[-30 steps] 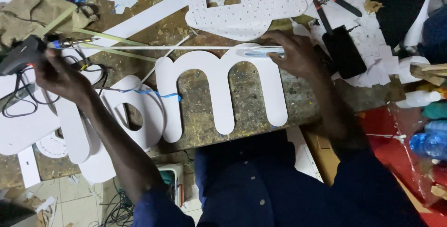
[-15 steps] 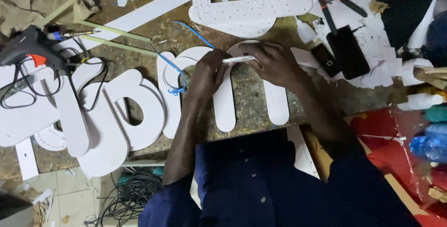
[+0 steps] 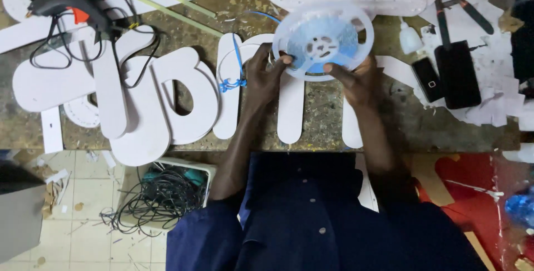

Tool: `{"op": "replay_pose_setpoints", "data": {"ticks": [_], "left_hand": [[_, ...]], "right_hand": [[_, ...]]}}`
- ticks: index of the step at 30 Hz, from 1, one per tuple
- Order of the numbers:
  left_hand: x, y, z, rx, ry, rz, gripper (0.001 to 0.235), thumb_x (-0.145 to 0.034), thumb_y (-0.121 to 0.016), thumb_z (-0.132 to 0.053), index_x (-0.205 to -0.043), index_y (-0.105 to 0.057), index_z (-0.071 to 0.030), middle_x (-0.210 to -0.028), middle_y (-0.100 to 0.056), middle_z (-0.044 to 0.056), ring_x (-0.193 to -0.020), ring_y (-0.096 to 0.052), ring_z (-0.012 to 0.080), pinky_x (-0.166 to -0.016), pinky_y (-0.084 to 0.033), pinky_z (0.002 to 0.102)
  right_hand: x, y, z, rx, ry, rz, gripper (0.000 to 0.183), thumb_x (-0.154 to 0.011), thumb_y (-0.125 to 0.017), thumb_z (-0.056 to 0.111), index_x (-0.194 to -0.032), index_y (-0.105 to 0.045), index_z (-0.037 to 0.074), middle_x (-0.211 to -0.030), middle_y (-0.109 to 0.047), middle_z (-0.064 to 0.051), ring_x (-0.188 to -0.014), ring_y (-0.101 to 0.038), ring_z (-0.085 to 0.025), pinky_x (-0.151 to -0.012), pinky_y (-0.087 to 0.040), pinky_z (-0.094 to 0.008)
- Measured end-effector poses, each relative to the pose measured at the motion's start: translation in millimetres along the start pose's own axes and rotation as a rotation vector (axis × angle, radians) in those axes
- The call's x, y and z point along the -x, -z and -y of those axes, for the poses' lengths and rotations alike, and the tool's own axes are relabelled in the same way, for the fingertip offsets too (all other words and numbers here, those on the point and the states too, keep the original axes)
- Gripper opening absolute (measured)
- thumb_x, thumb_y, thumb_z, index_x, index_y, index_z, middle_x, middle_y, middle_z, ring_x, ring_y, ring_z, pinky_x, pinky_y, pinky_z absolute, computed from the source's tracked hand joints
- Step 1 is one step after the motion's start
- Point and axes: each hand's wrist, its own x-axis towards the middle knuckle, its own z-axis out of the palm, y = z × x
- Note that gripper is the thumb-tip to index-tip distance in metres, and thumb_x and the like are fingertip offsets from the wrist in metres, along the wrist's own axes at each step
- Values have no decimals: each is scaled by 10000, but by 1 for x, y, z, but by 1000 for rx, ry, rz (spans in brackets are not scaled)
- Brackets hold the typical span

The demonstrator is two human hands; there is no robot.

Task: Attaching a flexible LED strip into the pre-cut channel of a foam sign letter

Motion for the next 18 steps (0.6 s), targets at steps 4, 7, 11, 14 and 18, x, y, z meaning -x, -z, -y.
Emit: {"op": "replay_pose_setpoints", "data": {"ticks": [4,7,11,14,18], "left_hand": [[-13,27,-17,-34,-4,-7,259,-1056,-860,-151,-1278,-786,-42,-889,-755,110,-863,-732,204,-898,-622,406],[-17,38,1,49,109,50,187,-1076,-846,-178,-1201,-821,-41,-804,-704,68,-796,-652,128,-806,-611,350],[-41,76,14,102,221,-142,214,-1079,-727,-310,-976,-710,-124,-905,-740,39,-697,-651,127,-608,-516,286],[-71,112,-23,-67,51,-296,421,-1102,-675,-511,-910,-635,-138,-807,-601,6,-646,-534,112,-577,-450,300],[-98,157,-43,-234,-121,-452,476,-1121,-672,-552,-1032,-721,-87,-731,-634,29,-642,-578,153,-684,-542,363]], "right_hand": [[-15,39,-42,15,69,-19,616,-976,-972,44,-1485,-630,-16,-1288,-738,-130,-1221,-649,-158,-1057,-622,-456],[-20,52,-30,64,172,12,577,-996,-948,4,-1480,-638,-48,-1319,-721,-214,-1279,-653,-251,-1041,-623,-467],[-21,53,25,389,185,98,507,-1045,-900,50,-1464,-628,-33,-1420,-728,-243,-1311,-746,-403,-1017,-680,-456],[-22,67,34,672,196,291,424,-1042,-894,-17,-1409,-684,-48,-1364,-773,-264,-1190,-796,-396,-843,-717,-395],[-21,66,31,1030,229,582,483,-1030,-863,81,-1481,-697,40,-1373,-798,-156,-1162,-760,-349,-895,-611,-471]]}}
